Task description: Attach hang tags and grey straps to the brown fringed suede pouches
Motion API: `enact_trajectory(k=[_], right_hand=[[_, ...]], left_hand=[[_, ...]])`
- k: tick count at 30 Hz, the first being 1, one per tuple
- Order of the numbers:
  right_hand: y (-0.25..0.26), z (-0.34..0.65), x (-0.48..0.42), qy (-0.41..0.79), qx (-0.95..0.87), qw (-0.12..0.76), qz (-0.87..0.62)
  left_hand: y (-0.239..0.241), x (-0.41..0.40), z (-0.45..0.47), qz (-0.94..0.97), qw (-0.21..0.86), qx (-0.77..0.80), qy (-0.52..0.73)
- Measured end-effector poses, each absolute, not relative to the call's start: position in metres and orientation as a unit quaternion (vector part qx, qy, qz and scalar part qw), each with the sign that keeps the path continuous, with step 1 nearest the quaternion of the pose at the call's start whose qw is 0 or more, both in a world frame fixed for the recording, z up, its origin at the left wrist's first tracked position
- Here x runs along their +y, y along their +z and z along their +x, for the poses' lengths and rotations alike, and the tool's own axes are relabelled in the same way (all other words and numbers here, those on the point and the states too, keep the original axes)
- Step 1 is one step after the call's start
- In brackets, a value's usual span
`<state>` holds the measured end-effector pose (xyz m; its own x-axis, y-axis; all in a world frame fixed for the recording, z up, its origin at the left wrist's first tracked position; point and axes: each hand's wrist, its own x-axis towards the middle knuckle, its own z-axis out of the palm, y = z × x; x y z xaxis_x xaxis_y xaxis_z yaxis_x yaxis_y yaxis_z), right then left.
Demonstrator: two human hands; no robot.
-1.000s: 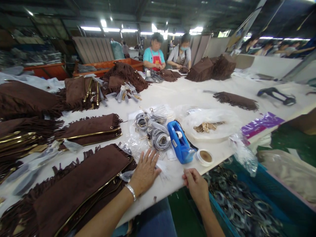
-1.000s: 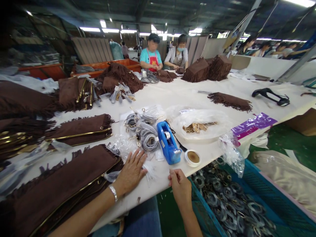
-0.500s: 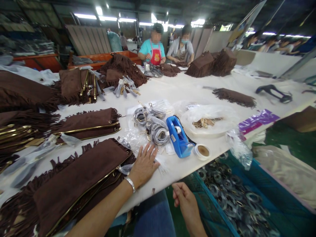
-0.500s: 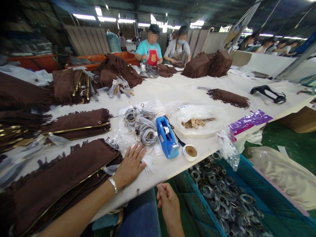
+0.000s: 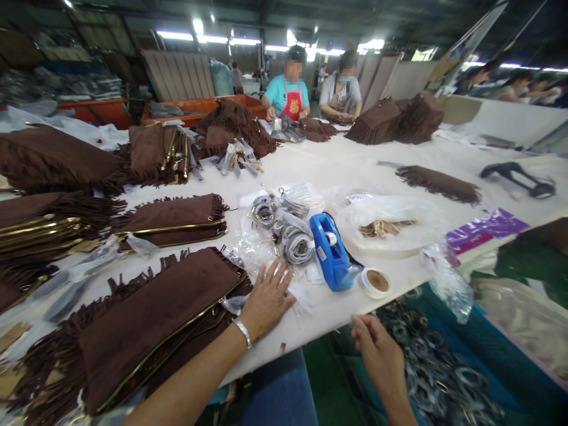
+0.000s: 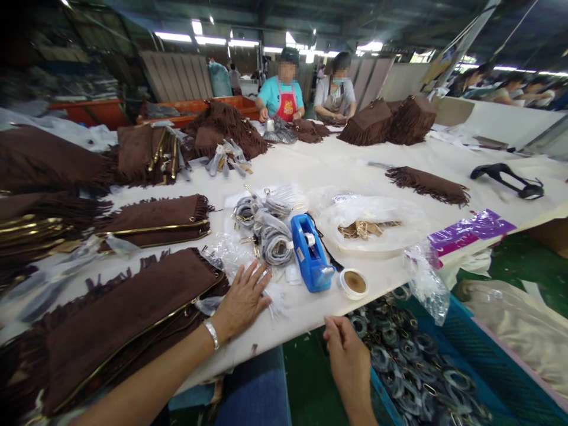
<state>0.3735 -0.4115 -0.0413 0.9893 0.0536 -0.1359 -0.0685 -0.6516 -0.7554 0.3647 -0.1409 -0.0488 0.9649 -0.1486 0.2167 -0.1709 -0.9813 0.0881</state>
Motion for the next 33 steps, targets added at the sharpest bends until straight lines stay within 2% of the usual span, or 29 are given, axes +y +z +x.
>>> enact_trajectory(k=[7, 10, 14, 17, 21, 25, 28, 31, 33], right_hand=[[-0.043, 0.387, -0.430, 0.006, 0.034, 0.361, -0.932], [-0.047, 0.383, -0.422, 0.058, -0.042, 0.386, -0.919], [-0.050, 0.375, -0.415, 0.040, -0.033, 0.392, -0.919], [-0.048, 0.369, -0.419, 0.107, -0.128, 0.409, -0.897], [-0.039, 0.368, -0.428, 0.033, -0.020, 0.417, -0.908], [-0.034, 0.370, -0.431, 0.097, -0.081, 0.466, -0.876], [-0.034, 0.369, -0.432, 0.040, -0.025, 0.472, -0.880], [-0.035, 0.366, -0.433, 0.151, -0.139, 0.436, -0.876], [-0.035, 0.365, -0.433, 0.156, -0.140, 0.415, -0.886]], left_hand=[[-0.047, -0.141, 0.365, 0.990, 0.045, -0.080, 0.109], [-0.045, -0.141, 0.364, 0.990, 0.051, -0.082, 0.107], [-0.044, -0.141, 0.363, 0.989, 0.052, -0.082, 0.108], [-0.044, -0.141, 0.363, 0.989, 0.052, -0.081, 0.109], [-0.044, -0.141, 0.362, 0.989, 0.056, -0.081, 0.110], [-0.043, -0.141, 0.362, 0.989, 0.054, -0.079, 0.114], [-0.044, -0.140, 0.362, 0.989, 0.057, -0.082, 0.110], [-0.045, -0.140, 0.361, 0.989, 0.059, -0.080, 0.110], [-0.045, -0.140, 0.361, 0.989, 0.059, -0.078, 0.113]])
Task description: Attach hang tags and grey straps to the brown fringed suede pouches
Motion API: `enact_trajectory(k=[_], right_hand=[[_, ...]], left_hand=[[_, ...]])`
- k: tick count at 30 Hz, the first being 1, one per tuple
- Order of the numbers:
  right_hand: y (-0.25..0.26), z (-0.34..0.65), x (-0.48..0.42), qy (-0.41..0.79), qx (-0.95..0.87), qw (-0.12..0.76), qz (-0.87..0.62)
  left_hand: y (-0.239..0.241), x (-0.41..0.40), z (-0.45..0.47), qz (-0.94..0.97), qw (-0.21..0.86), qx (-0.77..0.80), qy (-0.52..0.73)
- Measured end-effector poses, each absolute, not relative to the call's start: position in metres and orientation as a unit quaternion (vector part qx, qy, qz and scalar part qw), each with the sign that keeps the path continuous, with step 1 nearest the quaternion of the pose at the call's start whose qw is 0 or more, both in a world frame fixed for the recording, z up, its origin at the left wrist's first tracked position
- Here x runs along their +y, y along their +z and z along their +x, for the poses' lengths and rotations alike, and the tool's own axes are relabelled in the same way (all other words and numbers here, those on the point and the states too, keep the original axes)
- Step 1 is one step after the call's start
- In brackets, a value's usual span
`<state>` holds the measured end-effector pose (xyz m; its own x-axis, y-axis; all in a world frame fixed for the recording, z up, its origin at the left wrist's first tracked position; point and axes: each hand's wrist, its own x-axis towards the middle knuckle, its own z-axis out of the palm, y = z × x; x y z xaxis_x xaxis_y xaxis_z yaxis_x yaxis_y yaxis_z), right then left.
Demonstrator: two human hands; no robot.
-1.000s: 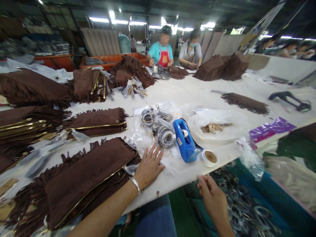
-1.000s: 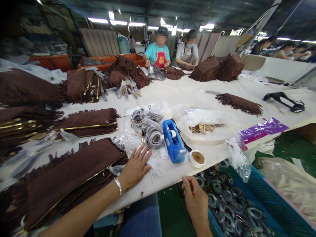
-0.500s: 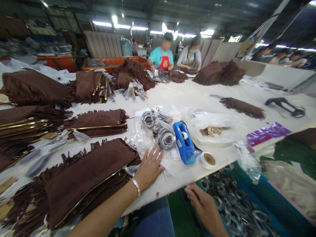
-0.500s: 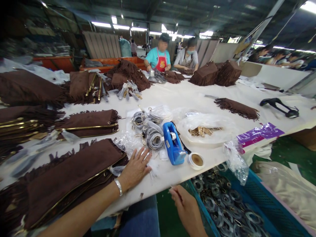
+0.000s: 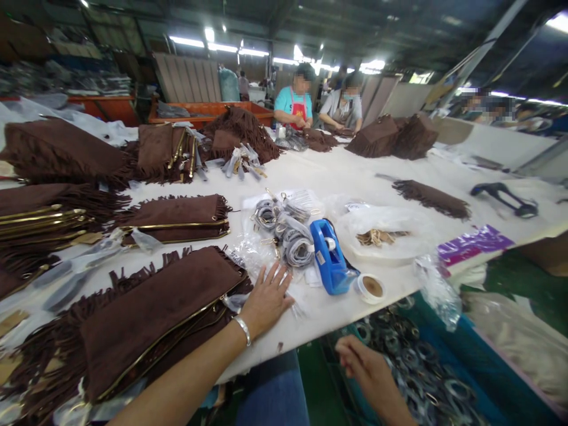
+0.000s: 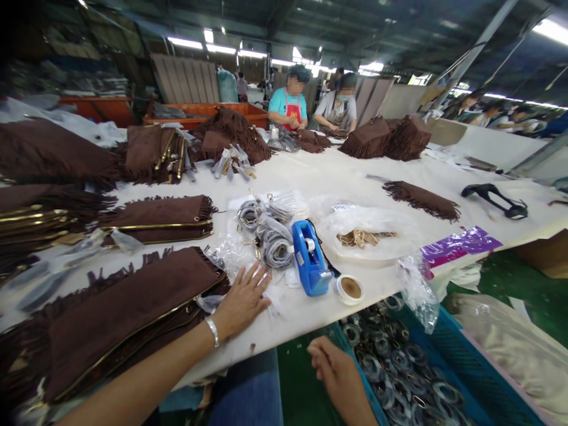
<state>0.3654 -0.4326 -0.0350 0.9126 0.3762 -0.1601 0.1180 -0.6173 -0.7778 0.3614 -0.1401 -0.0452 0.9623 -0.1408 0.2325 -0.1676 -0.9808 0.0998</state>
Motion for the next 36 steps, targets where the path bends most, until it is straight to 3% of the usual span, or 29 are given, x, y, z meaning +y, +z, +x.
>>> enact_trajectory(k=[2, 6, 9, 13, 17, 22, 24, 28, 32, 36], right_hand=[[-0.034, 0.366, -0.431, 0.097, -0.090, 0.400, -0.907], [-0.032, 0.370, -0.434, 0.142, -0.132, 0.394, -0.899], [-0.034, 0.373, -0.449, 0.046, -0.020, 0.374, -0.926], [-0.040, 0.376, -0.479, 0.068, -0.017, 0.368, -0.927], [-0.034, 0.372, -0.492, -0.063, 0.166, 0.358, -0.917], [0.001, 0.358, -0.453, -0.063, -0.029, 0.335, -0.940], [0.016, 0.354, -0.430, -0.073, -0.146, 0.301, -0.939], [0.033, 0.353, -0.384, -0.101, -0.361, 0.228, -0.899], [0.036, 0.357, -0.343, -0.118, -0.433, 0.167, -0.878], [0.040, 0.359, -0.305, -0.113, -0.475, 0.138, -0.862]], left_hand=[[-0.045, -0.140, 0.361, 0.989, 0.059, -0.079, 0.114], [-0.044, -0.141, 0.361, 0.988, 0.064, -0.079, 0.114], [-0.044, -0.142, 0.360, 0.988, 0.064, -0.079, 0.118], [-0.044, -0.143, 0.360, 0.988, 0.062, -0.072, 0.124], [-0.047, -0.143, 0.359, 0.987, 0.063, -0.074, 0.126], [-0.050, -0.142, 0.360, 0.985, 0.093, -0.076, 0.125], [-0.047, -0.137, 0.361, 0.981, 0.134, -0.086, 0.112], [-0.025, -0.118, 0.355, 0.939, 0.318, -0.057, 0.120], [0.006, -0.103, 0.326, 0.883, 0.441, 0.013, 0.160], [0.022, -0.104, 0.292, 0.780, 0.622, 0.032, 0.067]])
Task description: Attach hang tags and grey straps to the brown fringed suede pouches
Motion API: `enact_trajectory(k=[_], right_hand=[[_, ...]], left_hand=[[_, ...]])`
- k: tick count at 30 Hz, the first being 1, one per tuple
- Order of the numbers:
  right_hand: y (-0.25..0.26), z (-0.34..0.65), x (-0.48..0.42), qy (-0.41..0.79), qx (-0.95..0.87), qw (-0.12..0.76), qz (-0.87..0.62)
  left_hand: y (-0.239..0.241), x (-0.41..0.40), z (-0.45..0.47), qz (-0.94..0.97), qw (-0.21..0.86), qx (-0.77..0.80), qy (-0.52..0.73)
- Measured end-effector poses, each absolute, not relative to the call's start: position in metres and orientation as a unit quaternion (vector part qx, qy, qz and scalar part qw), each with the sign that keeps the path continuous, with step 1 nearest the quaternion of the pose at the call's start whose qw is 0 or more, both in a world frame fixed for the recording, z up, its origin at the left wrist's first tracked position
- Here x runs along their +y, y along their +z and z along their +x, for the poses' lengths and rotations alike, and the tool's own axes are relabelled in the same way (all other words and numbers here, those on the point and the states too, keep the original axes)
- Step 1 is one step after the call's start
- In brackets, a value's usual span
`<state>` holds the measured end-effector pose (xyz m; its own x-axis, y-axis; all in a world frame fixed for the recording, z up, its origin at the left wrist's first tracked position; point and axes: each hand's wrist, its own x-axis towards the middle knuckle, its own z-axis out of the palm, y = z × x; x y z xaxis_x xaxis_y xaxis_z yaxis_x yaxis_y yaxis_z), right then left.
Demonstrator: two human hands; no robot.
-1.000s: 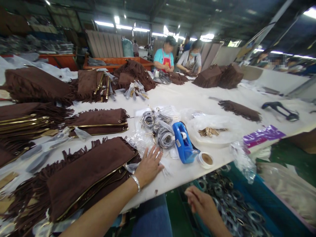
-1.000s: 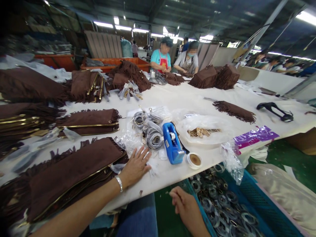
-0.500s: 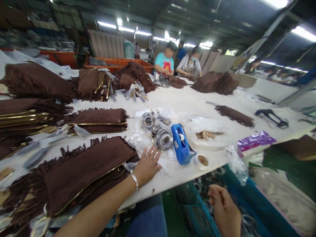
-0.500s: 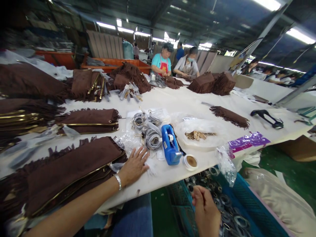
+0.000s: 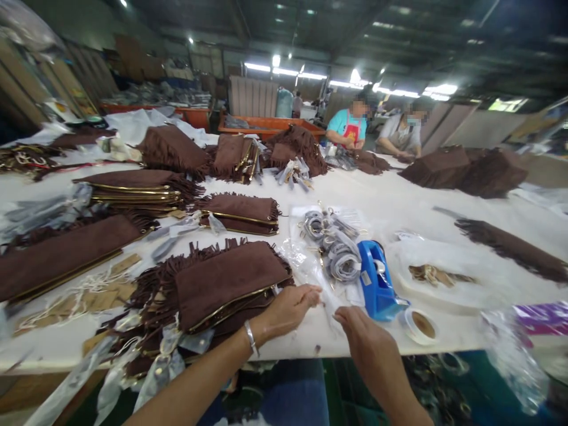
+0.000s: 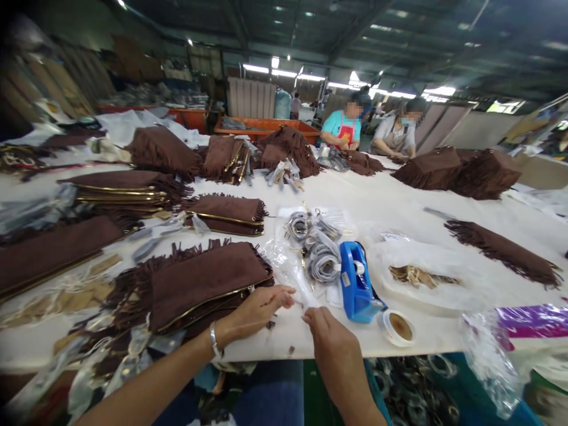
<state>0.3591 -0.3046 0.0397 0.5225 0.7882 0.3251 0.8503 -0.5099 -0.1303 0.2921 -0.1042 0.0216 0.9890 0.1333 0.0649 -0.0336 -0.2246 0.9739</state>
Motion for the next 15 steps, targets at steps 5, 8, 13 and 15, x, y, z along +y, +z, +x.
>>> enact_trajectory(k=[5, 8, 13, 15], right_hand=[[0.039, 0.353, -0.273, -0.101, -0.508, 0.159, -0.840], [0.033, 0.345, -0.258, -0.009, -0.502, 0.250, -0.828], [0.017, 0.320, -0.231, 0.275, -0.308, 0.531, -0.740], [0.009, 0.303, -0.225, 0.351, -0.210, 0.613, -0.676]], left_hand=[[0.019, -0.107, 0.264, 0.562, 0.817, 0.088, -0.101], [0.014, -0.105, 0.248, 0.532, 0.832, 0.140, -0.075], [0.002, -0.110, 0.222, 0.506, 0.838, 0.205, 0.011], [-0.003, -0.116, 0.207, 0.497, 0.840, 0.216, 0.032]])
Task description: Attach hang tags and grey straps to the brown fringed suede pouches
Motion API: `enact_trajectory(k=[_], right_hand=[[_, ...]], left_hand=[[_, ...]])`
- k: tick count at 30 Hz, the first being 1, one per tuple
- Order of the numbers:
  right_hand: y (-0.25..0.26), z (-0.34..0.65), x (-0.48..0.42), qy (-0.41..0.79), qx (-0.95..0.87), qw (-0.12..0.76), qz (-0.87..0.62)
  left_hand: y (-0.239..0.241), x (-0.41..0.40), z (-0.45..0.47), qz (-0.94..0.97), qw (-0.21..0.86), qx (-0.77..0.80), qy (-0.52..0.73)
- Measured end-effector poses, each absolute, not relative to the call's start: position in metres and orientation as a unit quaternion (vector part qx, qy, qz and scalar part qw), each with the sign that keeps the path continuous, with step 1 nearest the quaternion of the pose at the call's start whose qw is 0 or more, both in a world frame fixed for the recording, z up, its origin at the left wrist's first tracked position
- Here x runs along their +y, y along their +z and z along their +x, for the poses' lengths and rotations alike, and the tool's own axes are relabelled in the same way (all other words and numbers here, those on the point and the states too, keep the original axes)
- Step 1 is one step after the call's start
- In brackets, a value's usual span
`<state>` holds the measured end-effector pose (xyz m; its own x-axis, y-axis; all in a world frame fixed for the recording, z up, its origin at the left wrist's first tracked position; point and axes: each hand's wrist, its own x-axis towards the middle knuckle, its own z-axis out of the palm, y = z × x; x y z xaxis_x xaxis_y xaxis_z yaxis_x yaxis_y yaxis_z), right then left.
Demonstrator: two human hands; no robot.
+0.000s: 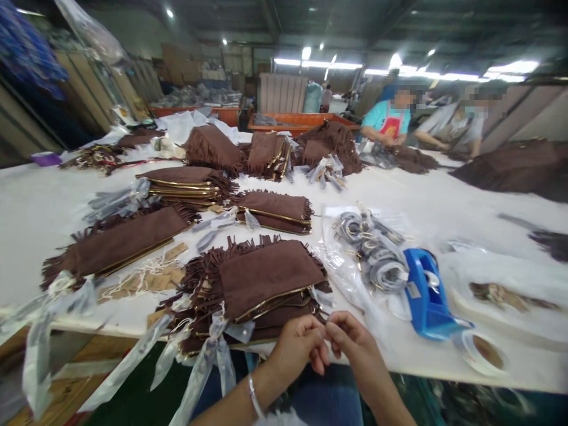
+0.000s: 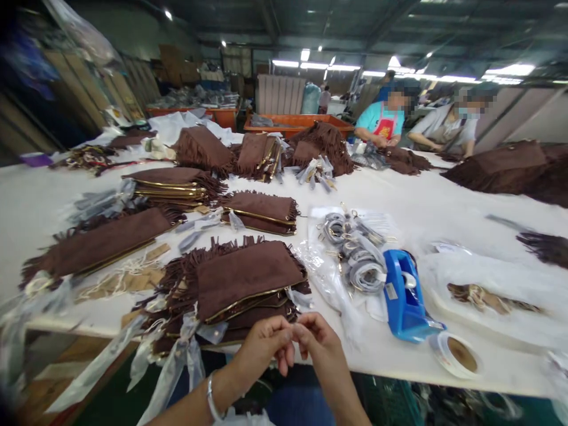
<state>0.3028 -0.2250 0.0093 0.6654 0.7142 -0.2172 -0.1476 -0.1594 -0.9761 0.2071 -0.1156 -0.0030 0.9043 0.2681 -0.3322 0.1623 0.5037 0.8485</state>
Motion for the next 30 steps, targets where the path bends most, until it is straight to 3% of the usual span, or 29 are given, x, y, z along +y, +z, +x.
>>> enact_trajectory(k=[4, 13, 16, 19, 22, 24, 30], right_hand=[[-0.008, 0.270, -0.218, 0.420, -0.137, 0.668, -0.599], [-0.022, 0.233, -0.210, 0.377, -0.157, 0.678, -0.611], [-0.007, 0.243, -0.220, 0.410, -0.119, 0.677, -0.600], [0.004, 0.268, -0.230, 0.382, -0.125, 0.669, -0.625], [0.008, 0.292, -0.224, 0.307, -0.246, 0.562, -0.728], [0.013, 0.297, -0.211, 0.217, -0.356, 0.464, -0.782], [0.036, 0.279, -0.147, 0.054, -0.606, 0.317, -0.727]], left_hand=[[-0.016, -0.113, 0.175, 0.521, 0.817, 0.247, 0.012], [-0.041, -0.105, 0.124, 0.593, 0.762, 0.255, -0.051], [-0.018, -0.093, 0.109, 0.741, 0.635, 0.218, 0.021], [0.015, -0.067, 0.103, 0.893, 0.379, 0.176, 0.167], [0.030, -0.035, 0.109, 0.944, 0.159, 0.213, 0.193], [0.028, -0.016, 0.116, 0.955, 0.094, 0.244, 0.139], [0.023, 0.024, 0.128, 0.952, 0.155, 0.259, 0.042]])
